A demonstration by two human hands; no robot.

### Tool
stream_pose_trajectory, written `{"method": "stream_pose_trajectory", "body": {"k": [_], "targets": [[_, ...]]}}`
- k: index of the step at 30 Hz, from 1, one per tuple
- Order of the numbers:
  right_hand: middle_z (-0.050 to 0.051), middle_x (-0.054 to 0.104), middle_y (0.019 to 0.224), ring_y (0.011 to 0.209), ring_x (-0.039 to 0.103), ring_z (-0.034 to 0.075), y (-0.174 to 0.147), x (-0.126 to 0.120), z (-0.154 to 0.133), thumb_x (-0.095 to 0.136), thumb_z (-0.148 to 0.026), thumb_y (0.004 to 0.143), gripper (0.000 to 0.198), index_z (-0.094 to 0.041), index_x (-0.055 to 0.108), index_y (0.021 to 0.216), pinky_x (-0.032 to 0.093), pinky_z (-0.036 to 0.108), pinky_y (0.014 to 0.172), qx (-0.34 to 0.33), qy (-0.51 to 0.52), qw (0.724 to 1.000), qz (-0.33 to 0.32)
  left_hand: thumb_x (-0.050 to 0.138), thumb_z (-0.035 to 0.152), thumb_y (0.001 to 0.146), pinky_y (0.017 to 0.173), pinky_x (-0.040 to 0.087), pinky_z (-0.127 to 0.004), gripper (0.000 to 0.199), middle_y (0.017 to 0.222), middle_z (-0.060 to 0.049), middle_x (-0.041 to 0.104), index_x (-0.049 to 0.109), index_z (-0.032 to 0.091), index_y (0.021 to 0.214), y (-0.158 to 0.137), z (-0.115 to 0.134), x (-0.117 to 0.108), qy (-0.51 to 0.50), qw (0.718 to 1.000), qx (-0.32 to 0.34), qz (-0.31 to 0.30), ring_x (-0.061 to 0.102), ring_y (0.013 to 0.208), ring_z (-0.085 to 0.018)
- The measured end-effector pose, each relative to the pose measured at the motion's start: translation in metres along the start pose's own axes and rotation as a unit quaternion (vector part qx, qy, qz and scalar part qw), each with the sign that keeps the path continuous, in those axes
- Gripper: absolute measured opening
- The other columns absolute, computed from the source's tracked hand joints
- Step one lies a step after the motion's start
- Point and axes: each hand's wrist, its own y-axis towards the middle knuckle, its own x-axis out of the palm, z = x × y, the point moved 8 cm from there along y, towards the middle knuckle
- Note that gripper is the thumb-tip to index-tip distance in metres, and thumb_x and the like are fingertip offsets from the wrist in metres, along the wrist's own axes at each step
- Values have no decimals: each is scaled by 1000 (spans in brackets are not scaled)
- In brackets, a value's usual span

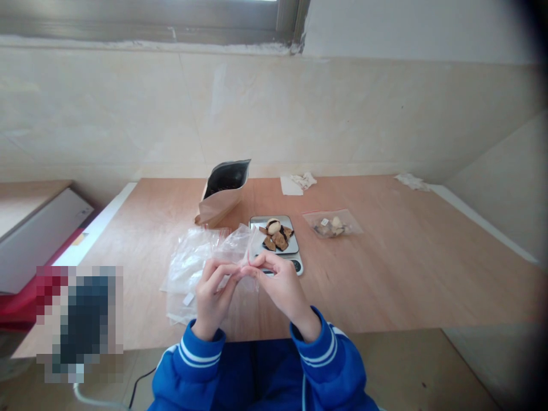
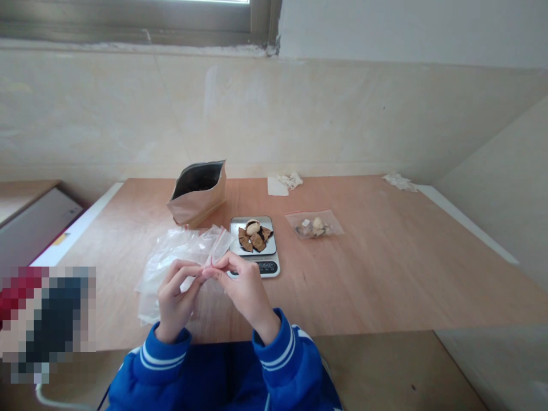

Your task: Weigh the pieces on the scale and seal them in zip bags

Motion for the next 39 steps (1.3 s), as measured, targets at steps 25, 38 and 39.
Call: {"method": "stream_pose_trajectory", "body": {"k": [25,38,39], "targets": [[14,56,113,111,50,27,38,-93,63,49,-38,88,32,-18,52,113,40,48,99,-92,-277,937,194,38,33,97,103,41,-49,12,127,-17,56,35,22,95,-16,-56,18,-107,962,-140,210,56,120,-22],[10,65,101,103,52,30,40,-66,40,51,-33,89,19,-21,58,102,38,47,92,-66,-339,916,205,33,34,98,110,33,-51,19,143,-16,44,45,21,108,-13,-54,32,-138,976,-122,112,43,135,-22],[8,66,93,98,54,29,44,-65,34,51,-33,89,15,-21,58,94,39,45,89,-57,-346,914,205,34,33,98,110,34,-51,20,143,-16,45,45,21,109,-13,-54,28,-134,975,-117,129,43,134,-22]]}}
